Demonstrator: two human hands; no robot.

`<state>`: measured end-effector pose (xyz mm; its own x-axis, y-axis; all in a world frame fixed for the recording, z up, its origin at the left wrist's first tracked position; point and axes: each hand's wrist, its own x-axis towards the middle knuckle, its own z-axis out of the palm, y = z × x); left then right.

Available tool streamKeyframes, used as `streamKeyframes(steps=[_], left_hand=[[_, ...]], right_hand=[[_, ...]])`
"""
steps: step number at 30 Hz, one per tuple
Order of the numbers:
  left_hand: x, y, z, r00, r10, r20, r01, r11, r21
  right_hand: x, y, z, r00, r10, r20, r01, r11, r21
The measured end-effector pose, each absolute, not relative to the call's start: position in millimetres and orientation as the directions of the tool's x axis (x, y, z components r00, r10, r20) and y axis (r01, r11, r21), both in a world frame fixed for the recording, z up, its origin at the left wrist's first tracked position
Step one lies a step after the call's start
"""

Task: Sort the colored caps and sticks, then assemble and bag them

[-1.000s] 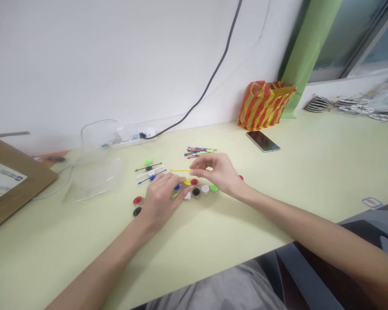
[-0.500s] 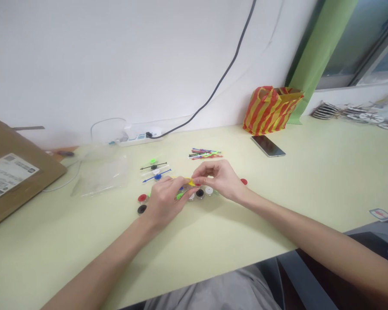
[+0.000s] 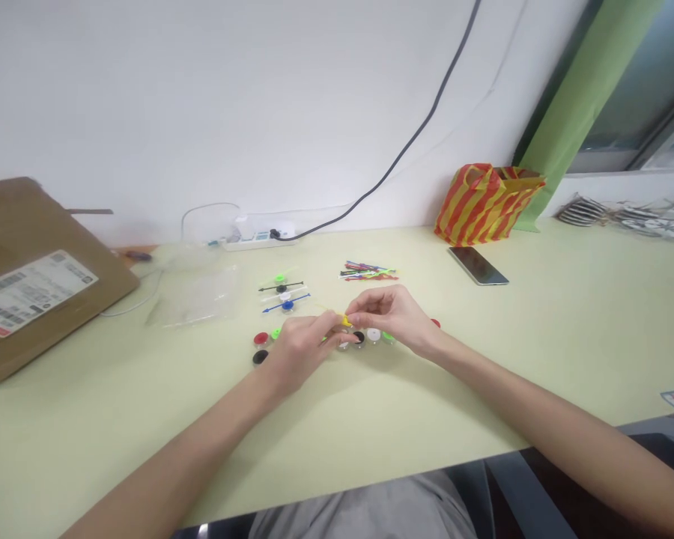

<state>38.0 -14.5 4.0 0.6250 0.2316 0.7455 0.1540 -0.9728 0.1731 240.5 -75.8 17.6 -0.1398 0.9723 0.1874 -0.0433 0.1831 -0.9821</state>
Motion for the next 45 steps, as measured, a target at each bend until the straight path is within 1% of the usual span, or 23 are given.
streamKeyframes(steps=[2, 8, 13, 18, 24, 28, 34, 36, 39, 43, 45], left_hand=[[38, -15, 3, 0.641, 0.231, 0.732, 0.134, -0.973, 0.189], [39, -16, 7, 0.642, 0.172, 0.747, 0.096, -0.985, 0.144], [38, -16, 6, 0.647, 0.169, 0.744, 0.117, -0.986, 0.122], [38, -18, 4, 0.644, 0.239, 0.726, 0.144, -0.971, 0.192], [37, -21, 6, 0.648, 0.212, 0.732, 0.120, -0.977, 0.176], [34, -16, 3, 0.665, 0.157, 0.731, 0.099, -0.988, 0.122], [33, -12, 3, 0.648, 0.041, 0.761, 0.101, -0.994, -0.032], [34, -13, 4, 0.632, 0.046, 0.774, 0.107, -0.994, -0.028], [37, -12, 7, 0.621, 0.113, 0.775, 0.172, -0.985, 0.006], [38, -11, 13, 0.624, 0.093, 0.776, 0.217, -0.974, -0.058], [39, -12, 15, 0.652, 0.100, 0.752, 0.213, -0.975, -0.055]], right_hand=[[241, -76, 18, -0.152, 0.976, 0.156, -0.023, 0.154, -0.988], [240, -78, 23, -0.158, 0.983, 0.097, -0.003, 0.097, -0.995], [240, -80, 26, -0.167, 0.980, 0.106, 0.000, 0.107, -0.994], [242, -80, 26, -0.151, 0.980, 0.127, 0.015, 0.131, -0.991], [239, -83, 26, -0.114, 0.983, 0.141, 0.025, 0.145, -0.989], [237, -85, 24, -0.114, 0.979, 0.167, 0.016, 0.170, -0.985], [237, -85, 23, -0.117, 0.973, 0.198, 0.021, 0.201, -0.979], [237, -86, 25, -0.103, 0.968, 0.227, 0.052, 0.233, -0.971], [234, -87, 27, -0.066, 0.962, 0.264, 0.100, 0.269, -0.958], [232, -86, 22, -0.044, 0.967, 0.250, 0.055, 0.252, -0.966], [232, -85, 17, -0.044, 0.967, 0.250, 0.038, 0.252, -0.967]])
